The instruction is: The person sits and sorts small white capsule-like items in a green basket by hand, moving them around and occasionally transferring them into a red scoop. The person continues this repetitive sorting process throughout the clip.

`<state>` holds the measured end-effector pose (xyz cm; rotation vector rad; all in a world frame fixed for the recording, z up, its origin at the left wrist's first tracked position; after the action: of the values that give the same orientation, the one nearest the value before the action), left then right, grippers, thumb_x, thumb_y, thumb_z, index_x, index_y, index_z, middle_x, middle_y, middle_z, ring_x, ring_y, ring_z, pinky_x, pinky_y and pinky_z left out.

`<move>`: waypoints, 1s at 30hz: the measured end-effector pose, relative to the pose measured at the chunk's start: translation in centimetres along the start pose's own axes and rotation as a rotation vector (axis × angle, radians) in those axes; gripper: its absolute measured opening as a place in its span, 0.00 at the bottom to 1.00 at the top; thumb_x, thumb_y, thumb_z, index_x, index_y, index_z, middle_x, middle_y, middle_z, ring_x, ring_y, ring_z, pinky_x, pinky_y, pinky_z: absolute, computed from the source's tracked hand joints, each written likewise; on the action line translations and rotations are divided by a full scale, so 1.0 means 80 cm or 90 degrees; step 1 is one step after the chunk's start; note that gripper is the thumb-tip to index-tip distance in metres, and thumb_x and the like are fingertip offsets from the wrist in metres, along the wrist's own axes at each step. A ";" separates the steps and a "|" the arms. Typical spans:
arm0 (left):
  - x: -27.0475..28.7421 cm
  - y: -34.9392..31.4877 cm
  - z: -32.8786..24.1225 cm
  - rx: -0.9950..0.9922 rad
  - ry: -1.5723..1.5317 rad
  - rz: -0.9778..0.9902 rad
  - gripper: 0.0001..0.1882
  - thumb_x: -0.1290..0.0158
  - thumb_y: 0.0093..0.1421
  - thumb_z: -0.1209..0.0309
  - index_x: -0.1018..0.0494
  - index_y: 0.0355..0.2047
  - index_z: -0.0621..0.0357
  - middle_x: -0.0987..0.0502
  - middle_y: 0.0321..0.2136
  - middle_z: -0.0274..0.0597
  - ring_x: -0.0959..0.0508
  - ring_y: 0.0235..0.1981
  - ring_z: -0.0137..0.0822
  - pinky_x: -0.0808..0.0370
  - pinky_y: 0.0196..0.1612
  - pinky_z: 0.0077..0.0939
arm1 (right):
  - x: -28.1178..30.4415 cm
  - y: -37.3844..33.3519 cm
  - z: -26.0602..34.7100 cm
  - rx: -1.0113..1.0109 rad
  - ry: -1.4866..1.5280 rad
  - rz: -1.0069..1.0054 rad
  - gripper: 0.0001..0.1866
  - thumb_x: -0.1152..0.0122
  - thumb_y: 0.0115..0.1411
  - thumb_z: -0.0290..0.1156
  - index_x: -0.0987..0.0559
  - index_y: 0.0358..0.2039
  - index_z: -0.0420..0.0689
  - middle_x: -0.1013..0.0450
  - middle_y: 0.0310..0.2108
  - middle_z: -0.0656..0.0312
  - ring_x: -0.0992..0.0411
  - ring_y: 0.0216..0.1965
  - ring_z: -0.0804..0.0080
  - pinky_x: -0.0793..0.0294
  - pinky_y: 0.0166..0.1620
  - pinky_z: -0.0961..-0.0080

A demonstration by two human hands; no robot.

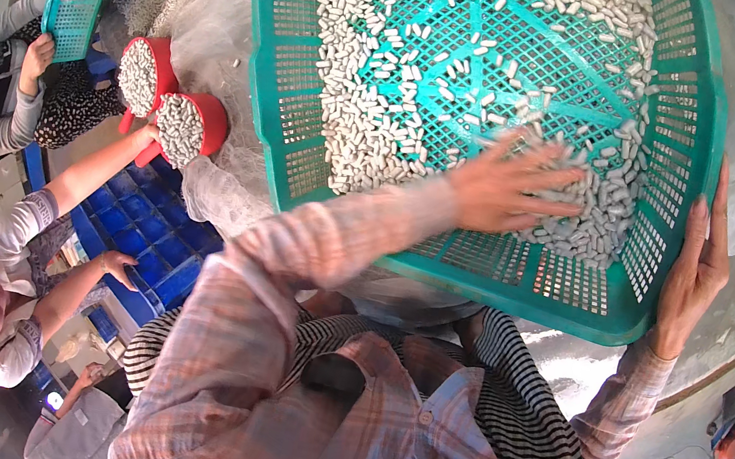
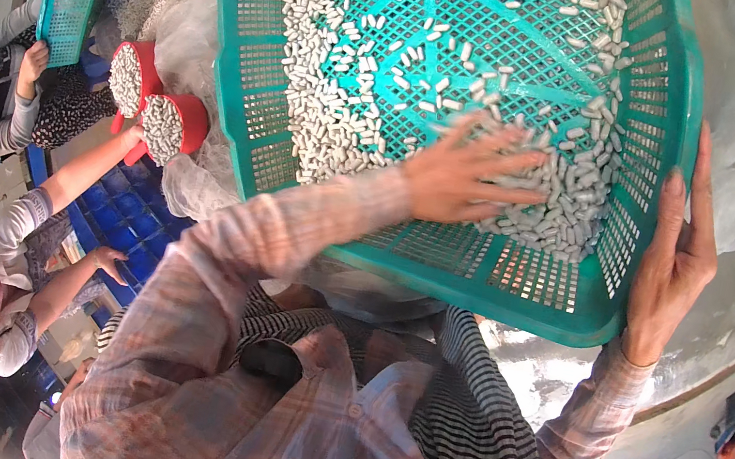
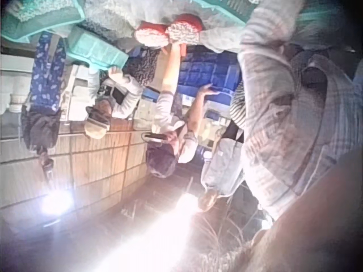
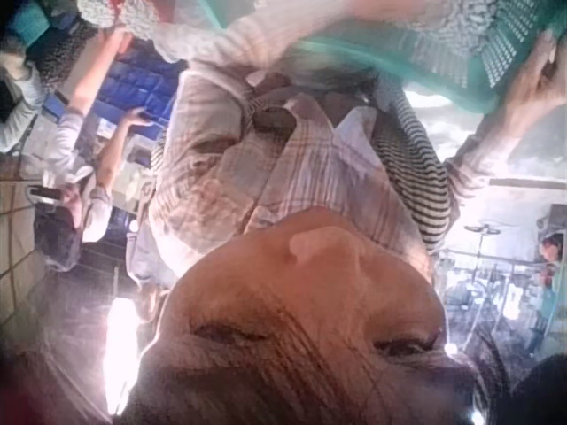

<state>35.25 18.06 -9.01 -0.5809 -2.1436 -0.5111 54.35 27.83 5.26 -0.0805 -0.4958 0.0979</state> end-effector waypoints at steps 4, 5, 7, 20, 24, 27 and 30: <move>0.064 -0.108 0.094 0.259 0.123 0.130 0.34 0.46 0.54 0.48 0.41 0.62 0.23 0.53 0.69 0.31 0.59 0.70 0.48 0.69 0.55 0.83 | 0.001 -0.003 -0.006 0.002 0.020 0.001 0.22 0.52 0.67 0.29 0.34 0.61 0.40 0.34 0.59 0.56 0.34 0.55 0.76 0.37 0.58 0.79; 0.083 -0.106 0.120 0.362 0.260 0.141 0.35 0.50 0.55 0.47 0.44 0.64 0.29 0.53 0.69 0.35 0.62 0.70 0.51 0.69 0.56 0.82 | -0.001 -0.003 -0.007 0.017 0.010 -0.005 0.22 0.52 0.67 0.29 0.34 0.61 0.40 0.34 0.59 0.56 0.34 0.55 0.76 0.37 0.57 0.79; 0.082 -0.117 0.183 0.561 0.202 -0.203 0.37 0.59 0.61 0.43 0.52 0.68 0.35 0.51 0.66 0.57 0.61 0.68 0.60 0.67 0.59 0.74 | -0.001 -0.004 -0.011 0.038 0.000 -0.010 0.22 0.52 0.67 0.29 0.34 0.61 0.40 0.34 0.59 0.56 0.34 0.55 0.76 0.37 0.57 0.79; -0.003 -0.009 -0.002 -0.077 -0.015 0.078 0.35 0.48 0.57 0.52 0.45 0.65 0.32 0.54 0.69 0.33 0.55 0.69 0.50 0.67 0.64 0.68 | 0.009 -0.002 -0.017 0.011 0.033 -0.002 0.22 0.52 0.67 0.29 0.34 0.61 0.40 0.34 0.59 0.55 0.36 0.57 0.76 0.39 0.59 0.78; 0.068 -0.110 0.108 0.241 0.192 0.213 0.34 0.52 0.57 0.44 0.45 0.64 0.23 0.57 0.69 0.31 0.58 0.69 0.52 0.73 0.56 0.82 | 0.012 -0.002 -0.040 0.036 0.039 -0.004 0.22 0.52 0.68 0.29 0.35 0.61 0.40 0.36 0.60 0.55 0.37 0.58 0.74 0.40 0.60 0.76; 0.085 -0.090 0.157 0.418 0.272 -0.063 0.36 0.61 0.61 0.40 0.50 0.67 0.33 0.61 0.70 0.41 0.57 0.68 0.56 0.67 0.61 0.72 | 0.013 -0.006 -0.051 0.021 0.051 -0.010 0.22 0.53 0.68 0.30 0.35 0.61 0.40 0.36 0.60 0.55 0.37 0.58 0.74 0.40 0.60 0.77; 0.068 -0.020 0.155 0.484 0.243 -0.217 0.38 0.57 0.60 0.43 0.49 0.67 0.43 0.55 0.68 0.50 0.55 0.68 0.57 0.62 0.63 0.67 | 0.007 -0.006 -0.044 -0.014 0.082 0.003 0.22 0.52 0.68 0.30 0.35 0.61 0.39 0.36 0.60 0.55 0.38 0.59 0.73 0.41 0.61 0.76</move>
<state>23.68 24.70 -11.86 0.2885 -1.8715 0.0453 56.57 27.27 2.50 -0.1083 -0.3686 0.0917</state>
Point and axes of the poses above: each hand's wrist, its own y-axis towards the middle knuckle, its own x-axis out of the back of the hand, z = x × y, the point moved 2 cm from there along y, towards the middle knuckle
